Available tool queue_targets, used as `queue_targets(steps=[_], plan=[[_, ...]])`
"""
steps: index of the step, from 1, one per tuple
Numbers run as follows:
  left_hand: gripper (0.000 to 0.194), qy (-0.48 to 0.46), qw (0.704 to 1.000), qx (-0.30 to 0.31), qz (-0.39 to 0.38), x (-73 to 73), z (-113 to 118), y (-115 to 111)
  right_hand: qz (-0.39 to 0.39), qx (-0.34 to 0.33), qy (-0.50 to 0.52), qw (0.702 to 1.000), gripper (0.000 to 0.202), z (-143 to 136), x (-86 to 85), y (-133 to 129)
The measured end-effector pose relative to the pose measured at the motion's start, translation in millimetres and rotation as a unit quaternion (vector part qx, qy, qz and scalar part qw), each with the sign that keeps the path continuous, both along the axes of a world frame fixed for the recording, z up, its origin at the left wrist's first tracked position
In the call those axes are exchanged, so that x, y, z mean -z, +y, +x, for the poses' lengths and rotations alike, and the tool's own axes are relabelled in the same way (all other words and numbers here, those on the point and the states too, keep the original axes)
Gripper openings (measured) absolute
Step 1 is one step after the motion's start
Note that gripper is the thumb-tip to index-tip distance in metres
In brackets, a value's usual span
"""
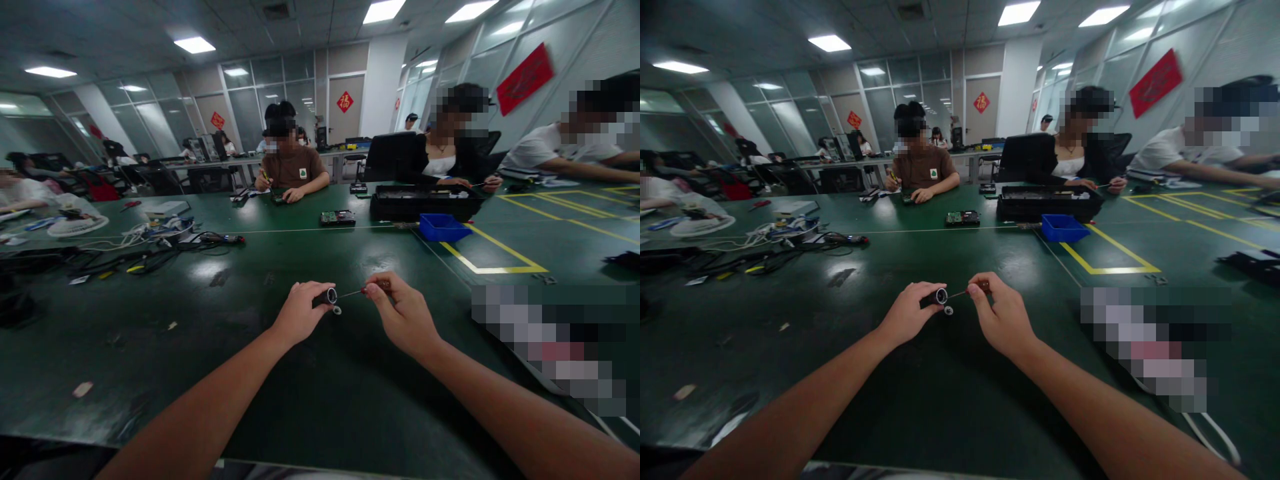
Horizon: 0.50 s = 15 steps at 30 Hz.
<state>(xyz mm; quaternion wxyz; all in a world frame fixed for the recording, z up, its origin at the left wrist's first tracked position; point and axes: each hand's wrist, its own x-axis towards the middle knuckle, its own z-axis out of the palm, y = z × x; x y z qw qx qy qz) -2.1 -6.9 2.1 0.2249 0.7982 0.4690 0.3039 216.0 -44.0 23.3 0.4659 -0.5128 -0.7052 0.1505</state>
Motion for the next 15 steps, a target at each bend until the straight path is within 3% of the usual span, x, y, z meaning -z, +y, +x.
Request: queue_targets(steps=[9,15], plan=[[0.036,-0.073,0.997,-0.029,-0.019,-3.3,0.4,-2.2,0.026,0.019,0.039,0.999,0.019,2.9,-0.1,-2.0],[0.037,0.053,0.998,0.018,-0.029,-2.9,-1.0,-6.7,0.039,0.018,0.044,0.998,0.017,2.0,-0.1,-3.6]])
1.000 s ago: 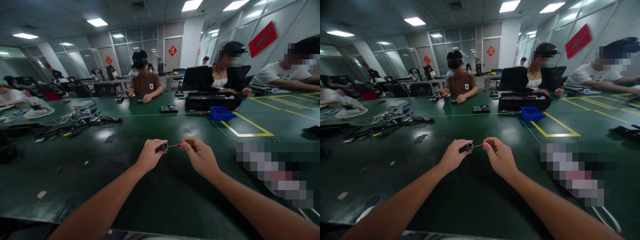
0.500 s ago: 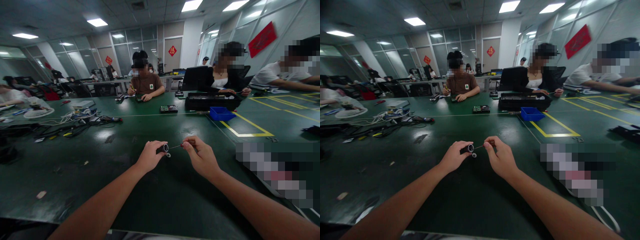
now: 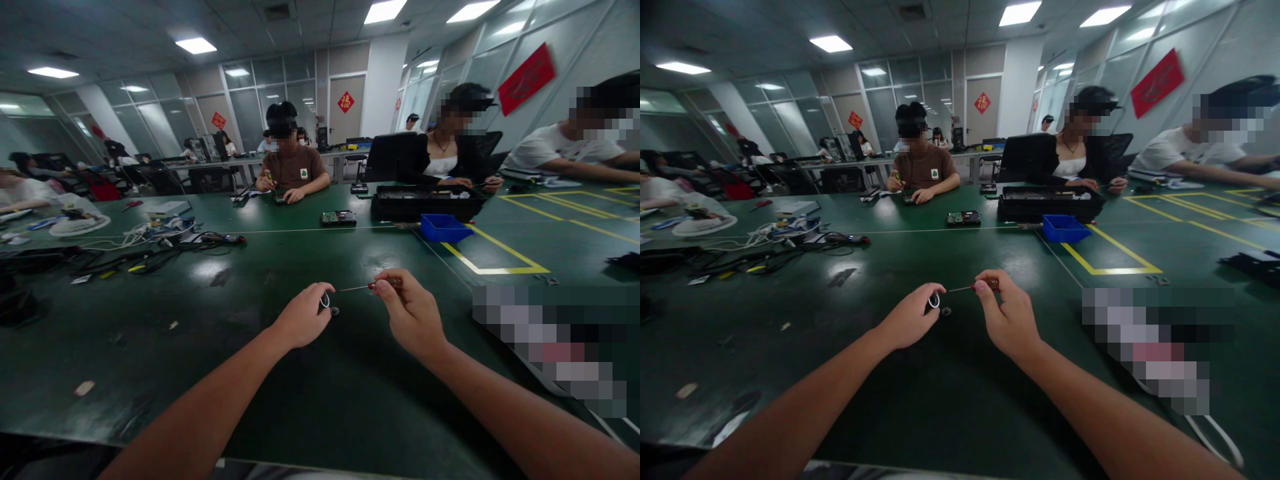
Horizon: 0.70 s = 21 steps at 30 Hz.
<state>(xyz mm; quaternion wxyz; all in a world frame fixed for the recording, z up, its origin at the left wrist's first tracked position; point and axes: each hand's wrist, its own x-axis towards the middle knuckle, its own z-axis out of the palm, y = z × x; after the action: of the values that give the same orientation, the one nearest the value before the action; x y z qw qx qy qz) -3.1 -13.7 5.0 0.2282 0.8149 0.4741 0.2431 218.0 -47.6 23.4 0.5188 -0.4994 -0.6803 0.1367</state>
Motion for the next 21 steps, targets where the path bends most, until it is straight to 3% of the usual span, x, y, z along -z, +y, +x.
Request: queue_targets(steps=[6,11,17,19,21], plan=[[0.038,0.181,0.983,0.008,0.036,3.1,9,0,-0.007,-0.007,0.006,1.000,0.018,0,2.4,1],[0.025,0.175,0.984,0.012,0.025,2.1,10,1,-0.012,-0.012,0.003,1.000,0.020,1,1.3,0],[0.016,-0.053,0.996,-0.066,-0.015,-8.7,-10,8,-0.011,-0.013,-0.001,1.000,0.019,1,-0.7,0],[0.014,-0.170,0.979,-0.113,-0.012,-19.7,-23,13,-0.012,-0.013,0.000,1.000,0.019,2,-1.0,0],[0.013,-0.302,0.940,-0.153,-0.035,-33.8,-41,16,-0.015,-0.016,0.001,1.000,0.020,2,-1.4,-1]])
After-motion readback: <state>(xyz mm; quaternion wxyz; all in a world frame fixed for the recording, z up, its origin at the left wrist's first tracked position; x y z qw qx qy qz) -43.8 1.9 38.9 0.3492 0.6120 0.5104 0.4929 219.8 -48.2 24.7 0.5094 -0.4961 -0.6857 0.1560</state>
